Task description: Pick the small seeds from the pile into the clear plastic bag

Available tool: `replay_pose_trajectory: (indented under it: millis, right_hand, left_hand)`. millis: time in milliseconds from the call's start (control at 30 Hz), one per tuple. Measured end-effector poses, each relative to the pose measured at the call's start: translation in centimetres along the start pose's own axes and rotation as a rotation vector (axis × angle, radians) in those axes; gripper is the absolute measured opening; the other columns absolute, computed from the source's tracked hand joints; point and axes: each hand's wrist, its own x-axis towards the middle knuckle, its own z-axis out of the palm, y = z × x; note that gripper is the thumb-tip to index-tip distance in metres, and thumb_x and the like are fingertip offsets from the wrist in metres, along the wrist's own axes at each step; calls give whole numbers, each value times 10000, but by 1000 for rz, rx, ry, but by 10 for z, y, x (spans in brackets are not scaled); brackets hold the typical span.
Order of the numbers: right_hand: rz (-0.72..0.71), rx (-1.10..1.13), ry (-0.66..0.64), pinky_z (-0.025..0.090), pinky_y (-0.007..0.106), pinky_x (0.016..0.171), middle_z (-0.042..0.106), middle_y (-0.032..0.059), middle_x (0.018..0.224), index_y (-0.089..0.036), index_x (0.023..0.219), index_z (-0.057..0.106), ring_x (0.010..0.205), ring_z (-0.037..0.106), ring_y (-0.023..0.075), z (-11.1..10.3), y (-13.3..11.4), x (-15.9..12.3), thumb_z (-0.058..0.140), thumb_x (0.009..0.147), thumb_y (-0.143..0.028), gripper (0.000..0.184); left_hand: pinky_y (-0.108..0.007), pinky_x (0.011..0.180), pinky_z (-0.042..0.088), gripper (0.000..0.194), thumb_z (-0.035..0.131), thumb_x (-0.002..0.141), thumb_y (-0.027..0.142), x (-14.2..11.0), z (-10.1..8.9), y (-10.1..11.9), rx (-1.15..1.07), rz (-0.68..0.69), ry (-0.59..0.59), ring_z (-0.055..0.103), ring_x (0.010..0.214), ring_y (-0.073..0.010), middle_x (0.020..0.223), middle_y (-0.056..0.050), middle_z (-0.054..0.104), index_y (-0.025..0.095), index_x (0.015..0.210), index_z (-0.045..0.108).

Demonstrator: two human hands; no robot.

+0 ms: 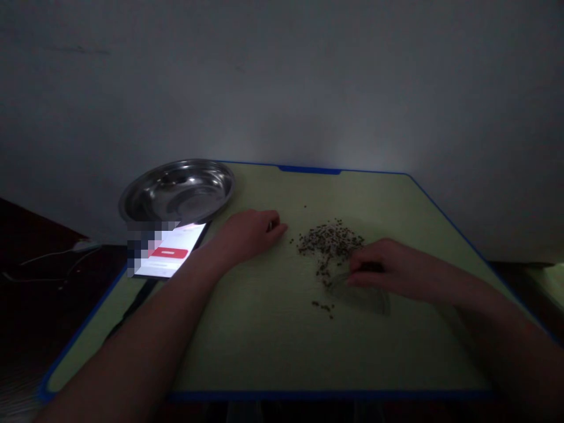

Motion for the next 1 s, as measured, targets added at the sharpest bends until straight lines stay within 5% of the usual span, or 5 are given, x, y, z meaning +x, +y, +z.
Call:
replay_pose_trajectory:
  millis: [400, 633, 1000]
  right_hand:
    - [-23, -107, 181, 308, 247, 522, 607, -32, 616, -191, 725, 656, 551, 515, 106, 22, -26, 17, 637, 880, -370, 238]
    - [-174, -108, 15, 330, 249, 564, 651, -2, 671, -182, 768, 695, 596, 552, 120, 35, -39, 15, 610, 897, -454, 313]
    - [-214, -17, -196, 338, 228, 533, 680, 11, 639, -183, 744, 725, 558, 567, 112, 45, -55, 4, 603, 900, -483, 360]
  left_hand:
    - [-302, 588, 341, 401, 378, 913, 491, -3, -2, 5, 31, -3, -11, 562, 628, -178, 777, -58, 677, 209, 899, 662]
    - [-297, 573, 330, 389, 396, 914, 492, -2, 0, 3, 22, 11, 9, 568, 627, -181, 769, -57, 682, 211, 902, 665]
    - [-292, 559, 314, 391, 390, 921, 489, -1, 0, 2, 23, 28, 9, 579, 645, -183, 790, -54, 686, 211, 910, 665]
